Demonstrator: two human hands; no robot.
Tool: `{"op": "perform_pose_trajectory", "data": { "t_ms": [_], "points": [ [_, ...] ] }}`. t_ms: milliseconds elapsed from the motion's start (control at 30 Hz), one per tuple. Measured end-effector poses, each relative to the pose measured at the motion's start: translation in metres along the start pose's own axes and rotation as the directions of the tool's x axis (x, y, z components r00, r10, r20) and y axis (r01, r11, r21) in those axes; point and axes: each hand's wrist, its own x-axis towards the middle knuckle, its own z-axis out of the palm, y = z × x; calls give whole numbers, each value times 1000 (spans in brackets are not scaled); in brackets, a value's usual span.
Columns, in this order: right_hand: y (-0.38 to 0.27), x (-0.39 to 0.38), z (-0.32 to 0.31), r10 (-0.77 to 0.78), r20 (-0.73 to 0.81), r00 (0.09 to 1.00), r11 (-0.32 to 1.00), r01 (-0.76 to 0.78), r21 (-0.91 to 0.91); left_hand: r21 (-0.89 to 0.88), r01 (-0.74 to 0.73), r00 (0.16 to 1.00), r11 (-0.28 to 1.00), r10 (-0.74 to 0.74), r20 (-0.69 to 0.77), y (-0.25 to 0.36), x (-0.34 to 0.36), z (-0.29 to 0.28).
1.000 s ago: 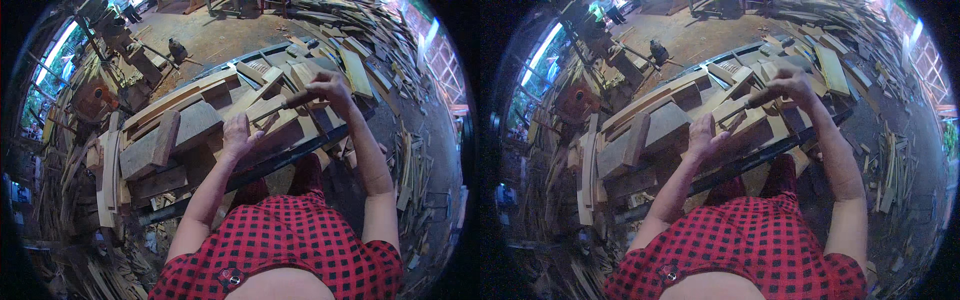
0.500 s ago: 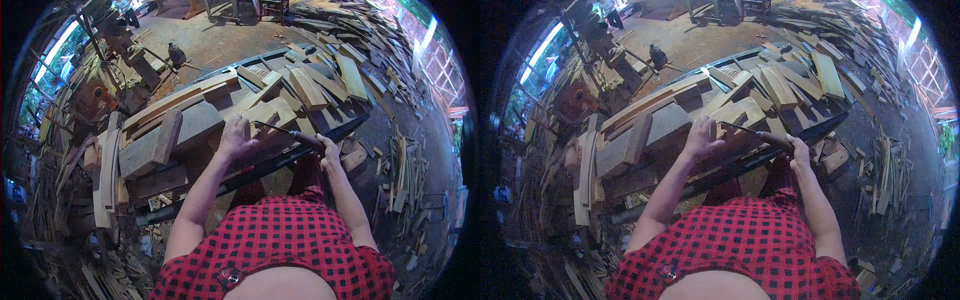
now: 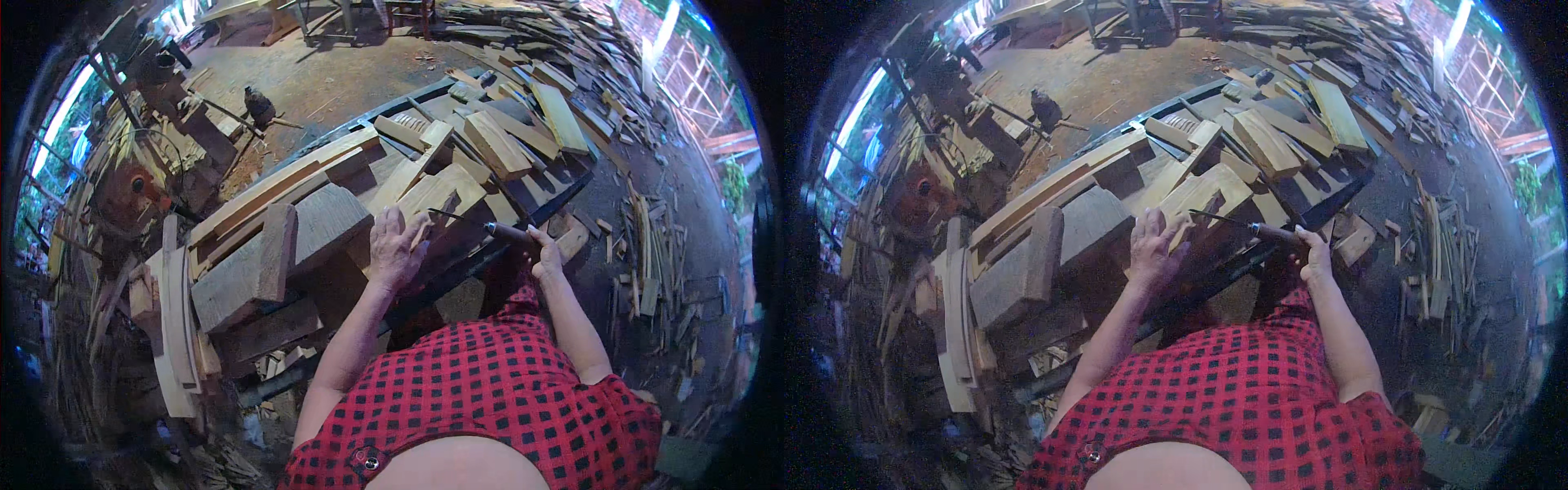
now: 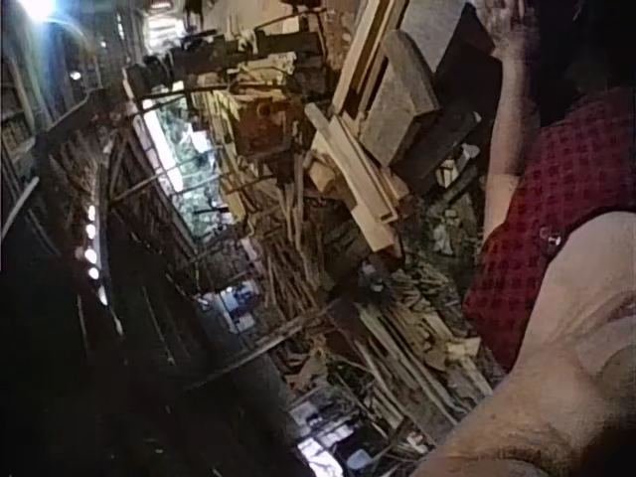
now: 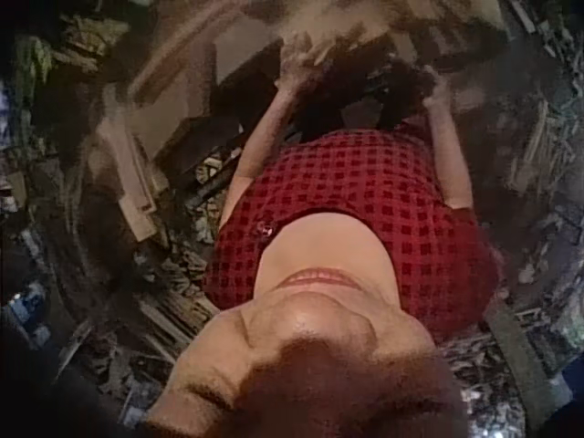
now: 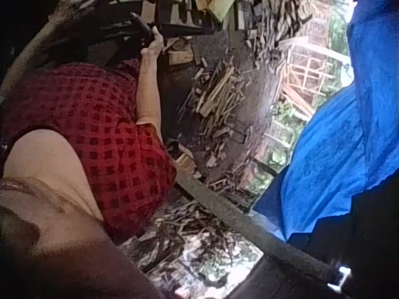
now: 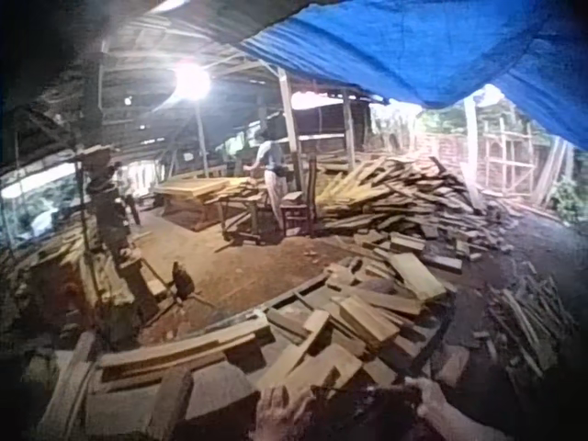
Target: The person carves a piece of wood on a workbench using a chisel, alternately striking the chisel with a wooden mallet and carving the wood by hand.
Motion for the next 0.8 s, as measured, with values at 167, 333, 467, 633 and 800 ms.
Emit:
{"op": "perform_pose_trajectory", "data": {
  "t_ms": [167, 333, 467, 633, 800],
  "points": [
    [0, 1, 3, -33, 15, 999, 999, 33, -29, -59, 84, 996, 995, -85, -17, 1, 1, 2],
    [-3, -2, 2, -11, 18, 1000, 996, 9, 86, -10, 61, 998, 998, -61, 26, 1, 1, -2],
    [-14, -7, -1, -47, 124, 991, 987, 28, 156, -12, 81, 996, 997, -81, 44, 1, 1, -1],
    [-40, -21, 12, -191, 174, 966, 981, 182, 64, -177, 87, 994, 980, -97, -53, -3, 0, 0],
    [-89, -45, 61, -478, 217, 851, 860, 504, -80, -270, 108, 987, 957, -136, -87, -5, 7, -6]
  ]
}}
